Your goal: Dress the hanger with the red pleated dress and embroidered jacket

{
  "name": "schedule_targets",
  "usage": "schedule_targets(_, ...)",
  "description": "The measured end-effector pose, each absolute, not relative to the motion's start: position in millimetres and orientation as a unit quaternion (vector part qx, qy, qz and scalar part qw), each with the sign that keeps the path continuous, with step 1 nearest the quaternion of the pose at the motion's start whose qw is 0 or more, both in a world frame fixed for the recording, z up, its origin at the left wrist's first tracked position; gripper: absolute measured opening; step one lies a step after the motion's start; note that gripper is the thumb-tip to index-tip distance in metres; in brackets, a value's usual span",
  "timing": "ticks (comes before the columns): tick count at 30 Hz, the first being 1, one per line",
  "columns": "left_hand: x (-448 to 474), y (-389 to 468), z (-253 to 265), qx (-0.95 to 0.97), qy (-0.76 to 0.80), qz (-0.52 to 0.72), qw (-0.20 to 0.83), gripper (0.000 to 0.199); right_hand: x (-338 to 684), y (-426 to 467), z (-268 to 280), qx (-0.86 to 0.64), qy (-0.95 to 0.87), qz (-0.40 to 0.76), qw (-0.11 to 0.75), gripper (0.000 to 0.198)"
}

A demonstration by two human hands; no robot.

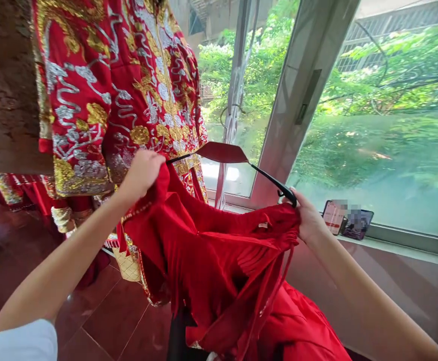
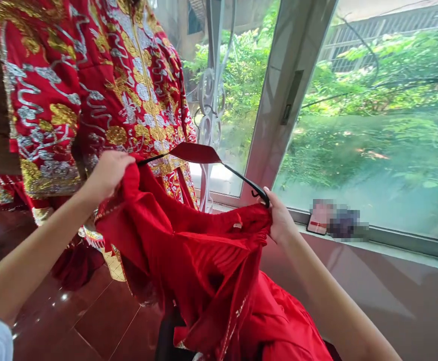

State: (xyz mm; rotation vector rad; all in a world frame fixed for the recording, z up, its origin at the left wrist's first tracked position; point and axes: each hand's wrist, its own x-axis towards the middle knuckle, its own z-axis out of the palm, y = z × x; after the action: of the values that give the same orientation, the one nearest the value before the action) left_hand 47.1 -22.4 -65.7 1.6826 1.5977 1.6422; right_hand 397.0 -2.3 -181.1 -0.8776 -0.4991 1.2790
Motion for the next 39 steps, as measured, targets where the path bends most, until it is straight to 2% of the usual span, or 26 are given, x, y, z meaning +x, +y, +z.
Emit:
schedule_targets(2,58,-28,-82,0.632,0.586,0.503,0.058,0.034,398,0,-180,-0.373,-0.243,0.561,0.698,0.022)
schedule_targets(5,80,-37,-94,0.713,0.643,0.279,-0.033,0.033,401,4,-181,-0.368,-0.281,0.543,0.701,0.031)
schedule_targets(7,109,-40,-96,0.749,0.631,0.187,-0.080,0.029,405,5,-182,-0.379,-0.303,0.536,0.691,0.036)
schedule_targets(10,167,-30,-95,0.814,0.488,0.242,-0.201,0.030,412,7,-180,-0.404,-0.330,0.525,0.672,0.043)
schedule_targets(12,202,-8,-96,0.844,0.365,0.312,-0.238,0.030,417,7,-178,-0.430,-0.349,0.509,0.659,0.047)
schedule_targets(16,236,44,-103,0.847,0.290,0.399,-0.200,0.035,422,2,-182,-0.466,-0.424,0.499,0.595,0.051)
schedule_targets(20,227,67,-114,0.845,0.282,0.429,-0.148,0.039,409,1,-207,-0.477,-0.516,0.513,0.494,0.047)
schedule_targets(23,216,68,-119,0.843,0.284,0.439,-0.127,0.036,395,3,-223,-0.482,-0.510,0.544,0.459,0.047)
schedule_targets(28,220,64,-118,0.844,0.293,0.438,-0.103,0.040,388,1,-216,-0.446,-0.443,0.568,0.532,0.053)
schedule_targets(30,225,61,-114,0.843,0.297,0.434,-0.115,0.041,387,-1,-209,-0.413,-0.441,0.580,0.547,0.056)
schedule_targets(34,223,51,-124,0.829,0.278,0.455,-0.165,0.036,385,-1,-200,-0.401,-0.403,0.541,0.620,0.050)
schedule_targets(37,196,33,-182,0.801,0.296,0.499,-0.145,0.038,387,0,-198,-0.393,-0.386,0.527,0.647,0.058)
schedule_targets(39,170,11,-249,0.786,0.381,0.486,-0.013,0.033,389,0,-198,-0.393,-0.396,0.524,0.643,0.059)
